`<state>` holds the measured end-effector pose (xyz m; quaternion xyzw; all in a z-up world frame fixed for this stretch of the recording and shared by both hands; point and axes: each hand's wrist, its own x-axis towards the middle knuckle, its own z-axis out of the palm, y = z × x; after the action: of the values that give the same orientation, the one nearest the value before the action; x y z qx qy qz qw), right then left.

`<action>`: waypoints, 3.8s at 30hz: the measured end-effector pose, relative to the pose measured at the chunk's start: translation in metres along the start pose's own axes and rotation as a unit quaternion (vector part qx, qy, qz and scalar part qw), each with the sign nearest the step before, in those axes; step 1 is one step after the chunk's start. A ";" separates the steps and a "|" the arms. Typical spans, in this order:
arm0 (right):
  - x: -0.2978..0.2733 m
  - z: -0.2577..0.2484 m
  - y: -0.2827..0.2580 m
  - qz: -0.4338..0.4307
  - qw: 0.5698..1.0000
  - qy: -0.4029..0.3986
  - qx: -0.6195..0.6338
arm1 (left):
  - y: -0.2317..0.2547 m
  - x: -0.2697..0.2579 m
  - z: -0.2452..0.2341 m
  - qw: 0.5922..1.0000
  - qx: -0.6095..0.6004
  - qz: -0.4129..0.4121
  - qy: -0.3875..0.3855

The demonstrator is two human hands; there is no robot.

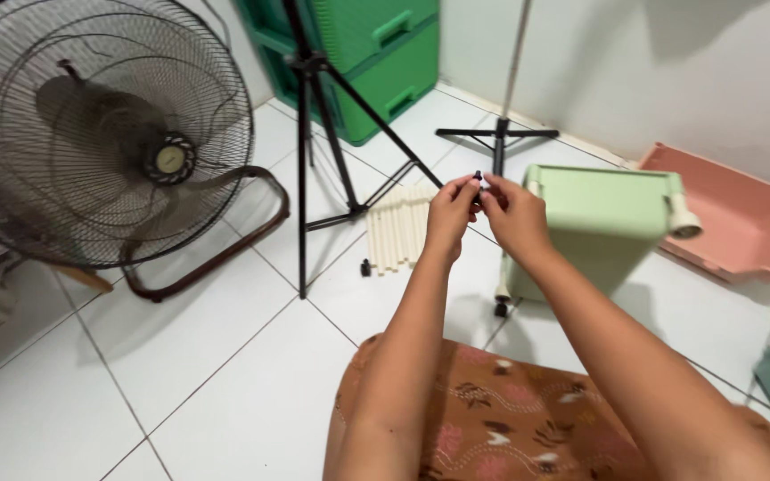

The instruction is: The person assembles a two-tier plastic storage unit by attaching wheels and inserting vertical support rods into a green base tray, then placing a yellow top tray onto the rods.

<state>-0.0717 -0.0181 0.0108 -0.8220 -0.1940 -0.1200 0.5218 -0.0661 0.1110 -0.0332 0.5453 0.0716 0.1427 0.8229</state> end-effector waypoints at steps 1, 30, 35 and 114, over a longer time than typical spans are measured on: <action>-0.002 -0.010 0.000 -0.009 1.000 -0.002 0.004 | 0.002 -0.005 0.008 1.000 0.002 -0.009 -0.010; -0.011 -0.081 0.064 -0.103 0.959 0.039 -0.260 | 0.001 -0.082 0.074 0.983 0.165 -0.025 0.076; -0.017 -0.080 0.065 -0.185 0.929 0.071 -0.314 | -0.006 -0.091 0.080 0.969 0.213 0.000 0.122; -0.027 -0.091 0.052 -0.174 0.931 -0.014 -0.321 | -0.029 -0.044 0.051 0.991 0.046 -0.117 -0.036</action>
<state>-0.0723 -0.1257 -0.0035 -0.9006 -0.2928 -0.2530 0.1978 -0.0895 0.0420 -0.0416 0.5749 0.1117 0.0221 0.8103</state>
